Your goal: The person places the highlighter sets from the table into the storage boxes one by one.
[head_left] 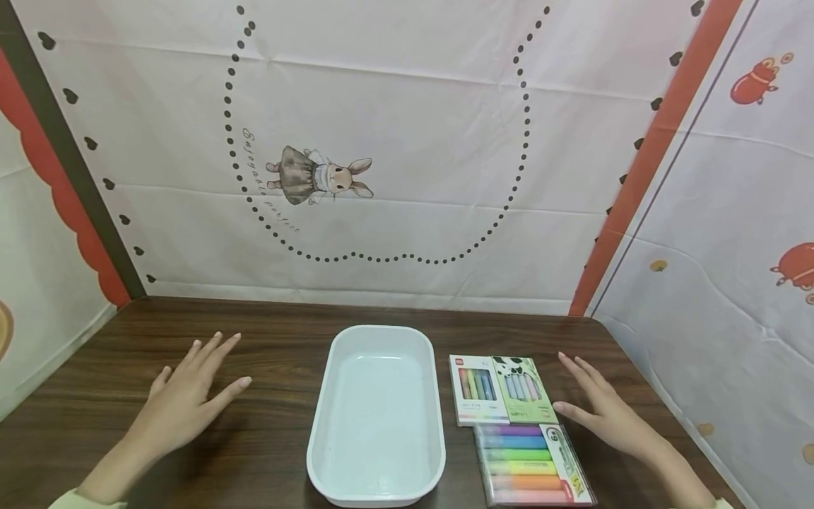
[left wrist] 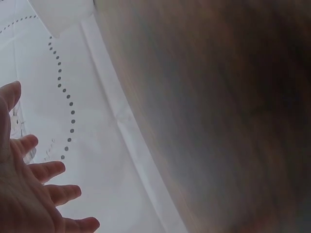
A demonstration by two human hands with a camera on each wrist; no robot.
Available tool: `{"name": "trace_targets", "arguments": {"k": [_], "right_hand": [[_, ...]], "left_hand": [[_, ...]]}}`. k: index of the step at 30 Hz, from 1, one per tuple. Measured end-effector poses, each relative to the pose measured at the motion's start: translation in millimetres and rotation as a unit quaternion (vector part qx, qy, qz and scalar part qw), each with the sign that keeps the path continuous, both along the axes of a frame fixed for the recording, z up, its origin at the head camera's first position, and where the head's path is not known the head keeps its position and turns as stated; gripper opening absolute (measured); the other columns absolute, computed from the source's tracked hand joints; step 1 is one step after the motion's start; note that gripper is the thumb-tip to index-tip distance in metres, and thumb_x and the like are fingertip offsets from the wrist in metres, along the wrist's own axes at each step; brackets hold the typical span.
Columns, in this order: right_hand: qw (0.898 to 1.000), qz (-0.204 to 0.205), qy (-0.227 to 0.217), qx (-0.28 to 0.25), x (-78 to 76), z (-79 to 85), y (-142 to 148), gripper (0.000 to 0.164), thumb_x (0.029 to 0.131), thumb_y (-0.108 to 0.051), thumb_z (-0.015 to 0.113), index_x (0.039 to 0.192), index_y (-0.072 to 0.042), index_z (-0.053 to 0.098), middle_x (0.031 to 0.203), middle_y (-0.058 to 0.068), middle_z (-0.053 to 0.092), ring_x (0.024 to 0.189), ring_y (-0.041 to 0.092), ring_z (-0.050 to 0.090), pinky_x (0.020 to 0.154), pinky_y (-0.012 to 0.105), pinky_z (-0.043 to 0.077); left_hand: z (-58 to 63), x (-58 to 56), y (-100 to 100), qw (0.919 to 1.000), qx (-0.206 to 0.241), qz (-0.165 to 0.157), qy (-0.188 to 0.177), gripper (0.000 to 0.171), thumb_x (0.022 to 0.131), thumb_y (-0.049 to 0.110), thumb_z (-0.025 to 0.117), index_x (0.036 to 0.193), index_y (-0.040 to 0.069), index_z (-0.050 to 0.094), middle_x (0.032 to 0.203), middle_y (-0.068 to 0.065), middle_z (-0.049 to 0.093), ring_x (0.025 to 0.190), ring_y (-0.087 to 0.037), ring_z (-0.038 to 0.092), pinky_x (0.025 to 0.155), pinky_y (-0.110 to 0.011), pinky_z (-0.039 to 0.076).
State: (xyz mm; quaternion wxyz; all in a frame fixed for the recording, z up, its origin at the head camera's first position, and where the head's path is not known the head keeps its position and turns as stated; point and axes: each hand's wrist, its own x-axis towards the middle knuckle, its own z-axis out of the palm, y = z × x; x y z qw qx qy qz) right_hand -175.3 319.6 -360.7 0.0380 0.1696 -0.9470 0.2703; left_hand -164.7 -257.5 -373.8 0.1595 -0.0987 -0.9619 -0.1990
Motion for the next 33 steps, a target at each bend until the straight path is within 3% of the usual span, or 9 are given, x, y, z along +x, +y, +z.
{"name": "trace_targets", "arguments": {"k": [10, 20, 27, 33], "right_hand": [[1.000, 0.008, 0.009, -0.016, 6.4, -1.7, 1, 0.082, 0.083, -0.027, 0.066, 0.146, -0.024, 0.014, 0.142, 0.028, 0.020, 0.123, 0.055, 0.024, 0.077, 0.073, 0.027], [0.999, 0.009, -0.014, -0.028, 13.0, -1.6, 3, 0.091, 0.078, -0.027, 0.071, 0.147, -0.023, 0.013, 0.142, 0.027, 0.023, 0.120, 0.054, 0.028, 0.076, 0.070, 0.032], [0.998, 0.018, -0.038, -0.053, 16.6, -2.9, 6, 0.096, 0.075, -0.024, 0.074, 0.147, -0.021, 0.012, 0.142, 0.029, 0.021, 0.114, 0.057, 0.034, 0.069, 0.064, 0.040], [0.994, 0.043, -0.048, -0.087, 18.4, -7.5, 9, 0.098, 0.073, -0.018, 0.076, 0.147, -0.016, 0.012, 0.142, 0.033, 0.020, 0.113, 0.058, 0.033, 0.067, 0.062, 0.042]], "left_hand": [[0.5, 3.7, 11, 0.9977, 0.058, -0.034, -0.012, 0.070, 0.089, 0.039, 0.055, 0.146, 0.023, 0.019, 0.146, -0.022, 0.023, 0.126, -0.051, 0.025, 0.080, -0.076, 0.016], [0.4, 10.8, 28, 0.9853, 0.142, -0.083, -0.046, 0.067, 0.092, 0.033, 0.053, 0.146, 0.027, 0.014, 0.147, -0.020, 0.021, 0.126, -0.051, 0.024, 0.085, -0.070, 0.024], [-1.3, 15.0, 36, 0.9809, 0.162, -0.095, -0.053, 0.067, 0.092, 0.029, 0.053, 0.146, 0.028, 0.013, 0.146, -0.021, 0.022, 0.121, -0.055, 0.029, 0.080, -0.071, 0.030], [-0.4, 17.9, 44, 0.9757, 0.186, -0.107, -0.043, 0.066, 0.091, 0.024, 0.055, 0.145, 0.026, 0.016, 0.142, -0.021, 0.030, 0.123, -0.048, 0.032, 0.078, -0.070, 0.032]]}}
